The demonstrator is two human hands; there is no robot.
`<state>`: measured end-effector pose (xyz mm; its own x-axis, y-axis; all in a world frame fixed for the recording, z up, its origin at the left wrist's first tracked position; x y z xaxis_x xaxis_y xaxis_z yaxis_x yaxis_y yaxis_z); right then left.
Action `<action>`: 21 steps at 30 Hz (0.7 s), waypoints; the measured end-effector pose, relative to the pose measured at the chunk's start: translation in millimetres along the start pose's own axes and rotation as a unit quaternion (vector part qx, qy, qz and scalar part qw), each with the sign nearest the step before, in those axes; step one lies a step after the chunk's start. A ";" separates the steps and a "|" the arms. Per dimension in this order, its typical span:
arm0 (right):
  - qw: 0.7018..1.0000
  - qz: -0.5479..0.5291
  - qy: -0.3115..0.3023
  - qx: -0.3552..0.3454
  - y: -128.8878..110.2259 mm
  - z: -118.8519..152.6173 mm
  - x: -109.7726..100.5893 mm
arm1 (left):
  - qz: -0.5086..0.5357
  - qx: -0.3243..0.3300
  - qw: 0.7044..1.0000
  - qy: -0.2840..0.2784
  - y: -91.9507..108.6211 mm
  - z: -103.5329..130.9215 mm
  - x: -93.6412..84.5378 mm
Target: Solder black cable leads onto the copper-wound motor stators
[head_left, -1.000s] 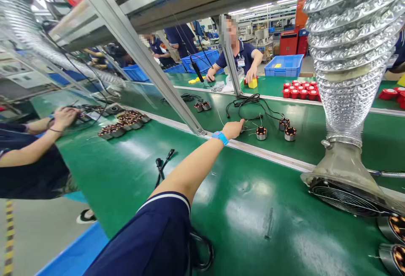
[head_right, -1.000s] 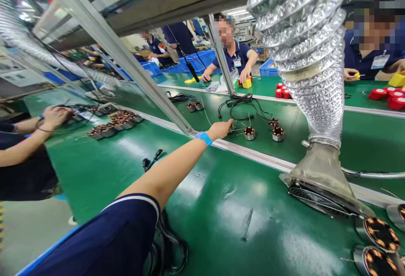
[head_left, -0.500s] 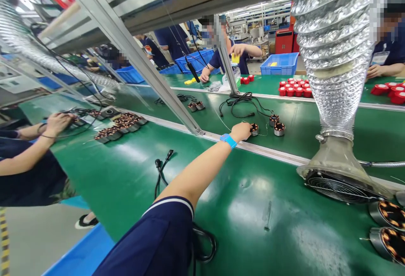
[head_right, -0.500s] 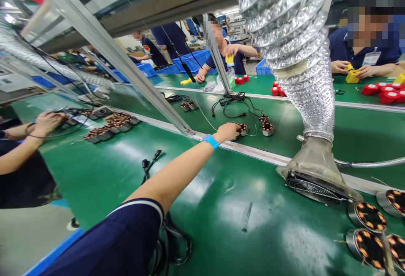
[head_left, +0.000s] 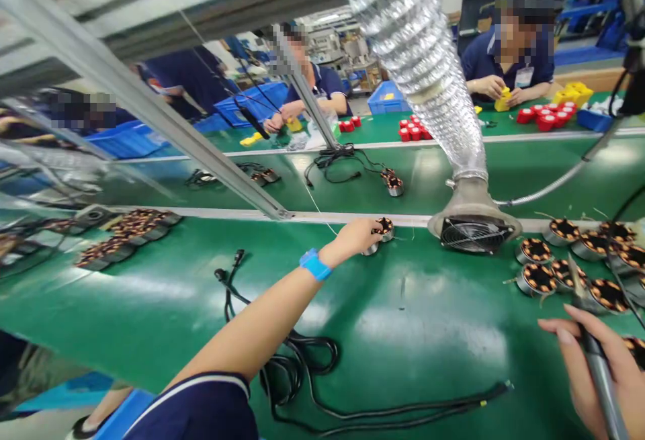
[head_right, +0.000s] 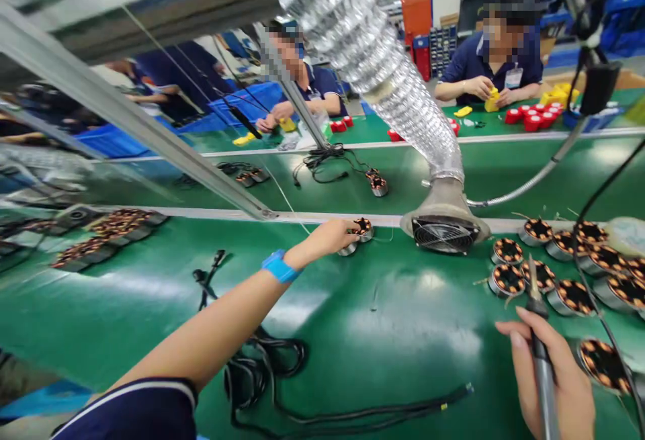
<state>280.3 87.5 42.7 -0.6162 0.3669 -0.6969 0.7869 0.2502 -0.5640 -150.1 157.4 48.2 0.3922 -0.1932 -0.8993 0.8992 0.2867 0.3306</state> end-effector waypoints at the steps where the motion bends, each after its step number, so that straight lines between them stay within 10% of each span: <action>1: 1.000 -0.006 -0.004 -0.018 -10.1 0.4 -3.9 | -0.005 0.011 1.000 -0.019 15.5 14.7 12.6; 7: 0.996 -0.062 0.027 -0.058 -28.7 -1.0 -12.0 | 0.014 0.158 0.983 -0.089 134.1 73.8 74.9; 12: 0.993 -0.108 0.027 -0.046 -22.5 -4.9 -3.9 | 0.262 0.304 0.912 -0.086 211.7 92.1 83.2; 16: 0.994 -0.079 -0.014 -0.073 -23.8 -8.4 6.5 | 0.375 0.307 0.864 -0.138 206.4 102.6 81.7; 21: 0.985 0.019 -0.082 -0.152 -35.9 -5.8 26.1 | 0.343 0.275 0.887 -0.141 155.6 120.9 92.7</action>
<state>236.1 93.3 47.3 -0.5635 0.2387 -0.7909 0.7679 0.5043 -0.3949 49.6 70.6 50.9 0.8471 -0.4002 -0.3496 0.3573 -0.0581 0.9322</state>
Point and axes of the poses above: each hand's wrist, its own z-axis away from the middle knuckle, its own x-axis out of the palm, y = z × x, the point moved 8 cm from there along -z, towards the middle knuckle, and after that the axes turned 13 degrees about z, right-handed, at the moved point
